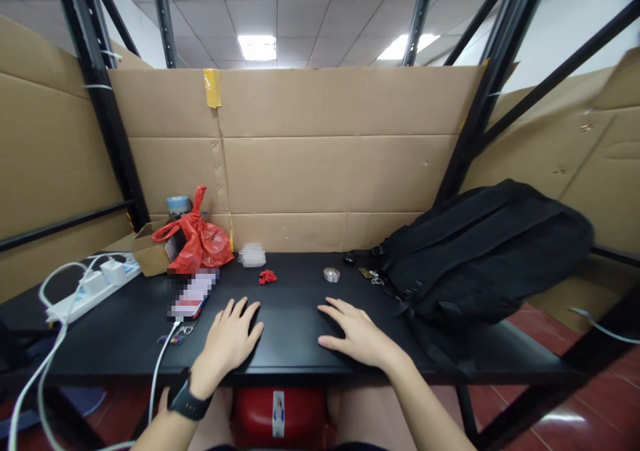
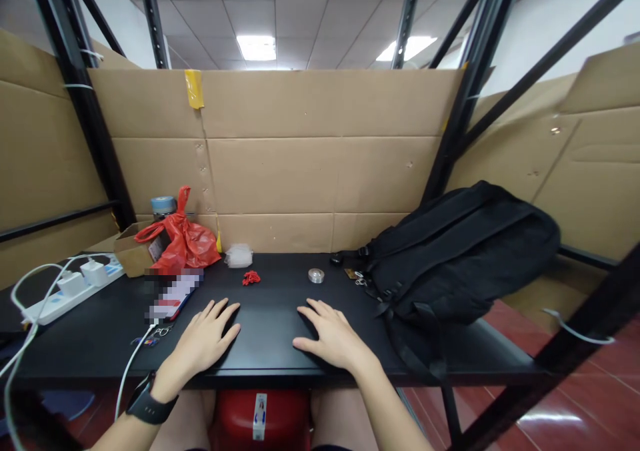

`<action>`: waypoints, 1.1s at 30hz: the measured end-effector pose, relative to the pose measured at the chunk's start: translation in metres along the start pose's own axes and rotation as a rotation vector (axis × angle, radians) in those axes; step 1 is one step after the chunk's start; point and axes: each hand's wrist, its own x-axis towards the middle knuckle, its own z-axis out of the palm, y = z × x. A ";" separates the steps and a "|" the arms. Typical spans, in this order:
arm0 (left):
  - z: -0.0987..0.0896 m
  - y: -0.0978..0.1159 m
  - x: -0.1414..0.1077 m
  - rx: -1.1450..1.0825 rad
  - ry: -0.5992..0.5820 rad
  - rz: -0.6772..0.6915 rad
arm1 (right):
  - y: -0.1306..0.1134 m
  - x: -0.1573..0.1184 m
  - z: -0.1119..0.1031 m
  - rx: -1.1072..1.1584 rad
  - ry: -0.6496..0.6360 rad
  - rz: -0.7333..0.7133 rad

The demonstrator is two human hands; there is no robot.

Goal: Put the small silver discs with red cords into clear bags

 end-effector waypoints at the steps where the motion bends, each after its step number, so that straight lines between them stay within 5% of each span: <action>1: 0.003 0.000 -0.002 -0.003 -0.005 -0.011 | -0.003 -0.005 0.004 -0.009 -0.011 0.021; 24: 0.010 -0.002 -0.003 -0.192 0.101 -0.011 | 0.000 -0.011 0.022 -0.026 0.118 0.052; 28: -0.013 0.004 0.025 -0.256 0.242 0.063 | -0.002 0.000 0.011 -0.023 0.129 0.009; 33: -0.043 -0.002 0.110 -0.172 0.240 0.108 | 0.013 0.066 -0.031 0.007 0.139 -0.210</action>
